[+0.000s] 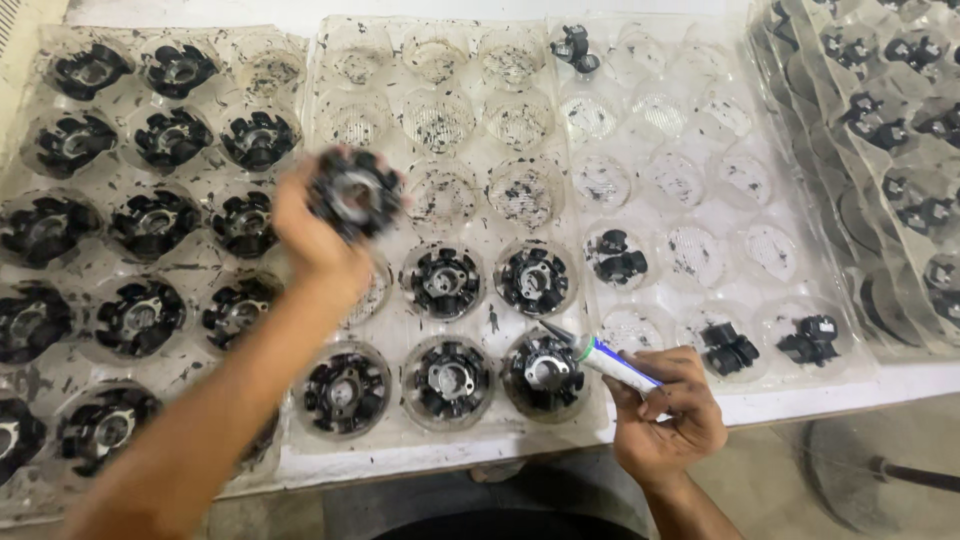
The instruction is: The person holds a small black plastic component in one hand and squeezes adhesive from a tube onto it with the other hand, then places the treated part back into a plastic tray and picks up the next component, repeating this for many parts arranged in trays on the workbench. At one point the person wipes or presses the tube against a cloth.
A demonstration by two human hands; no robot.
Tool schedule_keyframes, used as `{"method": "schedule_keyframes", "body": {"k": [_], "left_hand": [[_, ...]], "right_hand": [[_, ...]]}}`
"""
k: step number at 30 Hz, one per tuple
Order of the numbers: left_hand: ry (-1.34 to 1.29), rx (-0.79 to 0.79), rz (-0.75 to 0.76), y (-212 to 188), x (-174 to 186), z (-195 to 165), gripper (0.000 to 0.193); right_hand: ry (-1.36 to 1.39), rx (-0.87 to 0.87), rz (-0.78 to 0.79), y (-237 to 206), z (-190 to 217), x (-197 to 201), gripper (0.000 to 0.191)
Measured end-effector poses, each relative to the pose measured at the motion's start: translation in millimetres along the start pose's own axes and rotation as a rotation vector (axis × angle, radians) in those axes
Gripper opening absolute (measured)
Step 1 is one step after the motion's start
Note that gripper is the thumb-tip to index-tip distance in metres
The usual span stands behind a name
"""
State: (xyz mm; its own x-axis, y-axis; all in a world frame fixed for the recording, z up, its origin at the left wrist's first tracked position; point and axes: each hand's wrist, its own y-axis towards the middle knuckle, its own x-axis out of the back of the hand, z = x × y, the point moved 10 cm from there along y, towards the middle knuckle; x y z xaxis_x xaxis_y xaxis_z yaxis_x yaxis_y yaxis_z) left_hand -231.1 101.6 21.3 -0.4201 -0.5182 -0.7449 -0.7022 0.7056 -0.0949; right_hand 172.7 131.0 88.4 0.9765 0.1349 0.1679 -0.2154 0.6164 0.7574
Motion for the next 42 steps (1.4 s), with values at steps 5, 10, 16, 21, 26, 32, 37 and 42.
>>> {"method": "schedule_keyframes", "body": {"k": [5,10,16,21,26,32,37,42], "left_hand": [[0.213,-0.303,-0.327,157,100,-75,0.032],[0.416,-0.846,-0.265,235,120,-129,0.038],[1.323,-0.799,-0.261,264,87,-114,0.019],[2.019,-0.931,-0.190,242,53,-139,0.016],[2.185,-0.454,-0.544,249,107,-174,0.044],[2.582,-0.486,-0.483,263,138,-155,0.082],[2.460,-0.310,-0.366,258,140,-155,0.093],[2.077,-0.048,-0.421,231,113,-163,0.078]], "right_hand": [[-0.074,-0.135,0.033,-29,-33,8,0.040],[-0.137,-0.153,0.000,-62,-48,19,0.048],[-0.066,-0.058,0.162,-85,-76,28,0.037],[-0.164,-0.104,0.194,-98,-93,27,0.030],[-0.219,-0.131,0.243,-92,-84,19,0.029],[0.103,-0.106,0.115,-92,-72,16,0.035],[0.125,-0.009,0.036,-108,-82,22,0.040],[-0.309,0.091,0.273,-109,-77,31,0.033]]}}
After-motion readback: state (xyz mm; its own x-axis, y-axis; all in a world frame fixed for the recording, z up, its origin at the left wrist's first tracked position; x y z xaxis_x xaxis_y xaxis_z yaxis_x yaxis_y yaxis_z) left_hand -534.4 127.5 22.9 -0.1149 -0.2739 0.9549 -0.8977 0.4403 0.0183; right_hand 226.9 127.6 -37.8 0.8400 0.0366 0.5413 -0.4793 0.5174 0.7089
